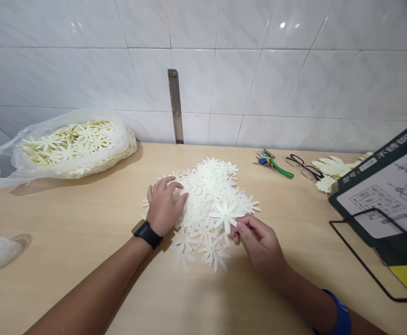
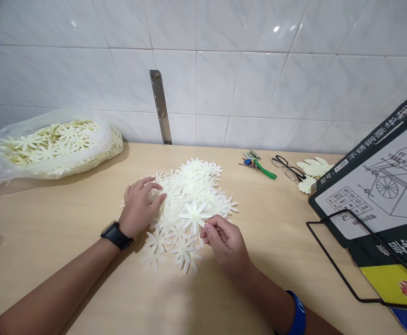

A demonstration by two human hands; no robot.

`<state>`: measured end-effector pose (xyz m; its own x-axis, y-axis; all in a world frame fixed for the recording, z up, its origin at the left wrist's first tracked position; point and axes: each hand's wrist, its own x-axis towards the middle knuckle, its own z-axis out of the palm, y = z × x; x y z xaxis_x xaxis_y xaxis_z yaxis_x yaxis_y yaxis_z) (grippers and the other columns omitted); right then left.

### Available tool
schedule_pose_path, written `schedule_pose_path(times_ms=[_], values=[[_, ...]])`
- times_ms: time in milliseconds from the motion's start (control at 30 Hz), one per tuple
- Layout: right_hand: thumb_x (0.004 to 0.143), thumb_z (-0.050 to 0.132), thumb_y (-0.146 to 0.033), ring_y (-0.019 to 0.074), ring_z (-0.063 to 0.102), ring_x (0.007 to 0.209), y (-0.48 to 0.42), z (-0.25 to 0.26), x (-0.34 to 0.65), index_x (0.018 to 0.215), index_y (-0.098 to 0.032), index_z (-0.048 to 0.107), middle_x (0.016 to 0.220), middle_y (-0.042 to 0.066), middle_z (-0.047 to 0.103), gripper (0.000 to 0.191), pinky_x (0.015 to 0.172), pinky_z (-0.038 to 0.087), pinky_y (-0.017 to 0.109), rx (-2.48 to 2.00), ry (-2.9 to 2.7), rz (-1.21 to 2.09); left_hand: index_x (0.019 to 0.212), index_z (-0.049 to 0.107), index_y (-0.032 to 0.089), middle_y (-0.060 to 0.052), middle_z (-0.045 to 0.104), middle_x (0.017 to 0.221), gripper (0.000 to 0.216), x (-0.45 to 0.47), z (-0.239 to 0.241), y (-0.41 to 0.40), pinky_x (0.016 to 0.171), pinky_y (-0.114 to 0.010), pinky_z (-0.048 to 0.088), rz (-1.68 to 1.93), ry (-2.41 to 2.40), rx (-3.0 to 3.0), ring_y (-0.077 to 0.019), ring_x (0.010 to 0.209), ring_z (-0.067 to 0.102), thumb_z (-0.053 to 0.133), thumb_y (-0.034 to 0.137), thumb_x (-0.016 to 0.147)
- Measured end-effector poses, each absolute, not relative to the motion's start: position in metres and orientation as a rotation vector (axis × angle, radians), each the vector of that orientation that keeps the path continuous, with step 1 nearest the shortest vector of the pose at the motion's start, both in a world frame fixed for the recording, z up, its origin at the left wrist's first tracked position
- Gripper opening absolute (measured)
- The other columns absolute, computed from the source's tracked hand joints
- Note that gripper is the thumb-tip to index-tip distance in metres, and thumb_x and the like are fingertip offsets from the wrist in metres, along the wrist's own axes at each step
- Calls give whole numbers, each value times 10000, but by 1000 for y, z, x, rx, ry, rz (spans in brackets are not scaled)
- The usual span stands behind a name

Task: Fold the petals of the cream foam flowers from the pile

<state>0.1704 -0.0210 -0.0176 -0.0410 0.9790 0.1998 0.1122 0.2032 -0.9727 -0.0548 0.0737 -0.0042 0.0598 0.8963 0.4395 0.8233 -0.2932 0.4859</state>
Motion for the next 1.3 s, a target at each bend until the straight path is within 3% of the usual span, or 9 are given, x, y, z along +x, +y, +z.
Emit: schedule_pose_path(times_ms=[100, 200, 300, 400, 500, 933, 1300], values=[[927, 491, -297, 138, 525, 620, -20, -18, 169, 716, -198, 573, 636, -5, 548, 248, 603, 461, 251, -1134, -1385, 1026, 1135, 572, 162, -169, 538, 1296, 324, -62, -4, 81, 1059, -570, 313, 1217, 1895, 2201, -342, 1257, 451, 615, 259, 829], [928, 493, -298, 136, 519, 616, -20, -18, 168, 709, -197, 566, 639, -6, 548, 252, 601, 454, 251, -1143, -1365, 1025, 1084, 608, 168, -120, 610, 1163, 221, -54, 5, 65, 1020, -443, 412, 1569, 1584, 2330, -260, 1156, 531, 563, 175, 868], [931, 491, -296, 130, 511, 609, -20, -16, 168, 706, -196, 563, 647, -7, 549, 256, 596, 445, 246, -1145, -1365, 1017, 1002, 641, 174, -66, 673, 979, 177, -34, 10, 36, 892, -316, 496, 1421, 1059, 2506, -180, 963, 614, 546, 97, 875], [938, 485, -299, 130, 507, 613, -20, -16, 168, 712, -195, 567, 647, -8, 549, 262, 599, 440, 244, -1117, -1386, 1012, 1084, 640, 151, -88, 670, 1060, 217, -15, 8, 13, 893, -281, 510, 1241, 888, 2434, -172, 1006, 620, 581, 123, 878], [940, 488, -304, 130, 507, 612, -20, -15, 168, 716, -194, 570, 636, -10, 545, 263, 602, 439, 245, -1078, -1405, 1032, 1092, 650, 148, -80, 685, 1026, 214, -6, 4, 5, 812, -244, 538, 1182, 879, 2280, -140, 889, 654, 588, 154, 888], [928, 505, -413, 136, 503, 555, -25, -10, 169, 679, -195, 584, 605, -3, 552, 340, 561, 427, 269, -998, -1481, 1137, 878, 757, 196, -61, 740, 834, 122, -4, 10, -3, 715, -269, 559, 1177, 858, 1951, -166, 766, 687, 650, 154, 837], [921, 516, -408, 130, 493, 557, -24, -7, 168, 686, -192, 581, 612, -5, 552, 325, 558, 418, 266, -991, -1464, 1177, 885, 765, 178, -66, 735, 823, 123, -6, 7, -1, 718, -251, 549, 1181, 837, 1956, -154, 764, 684, 660, 144, 831]])
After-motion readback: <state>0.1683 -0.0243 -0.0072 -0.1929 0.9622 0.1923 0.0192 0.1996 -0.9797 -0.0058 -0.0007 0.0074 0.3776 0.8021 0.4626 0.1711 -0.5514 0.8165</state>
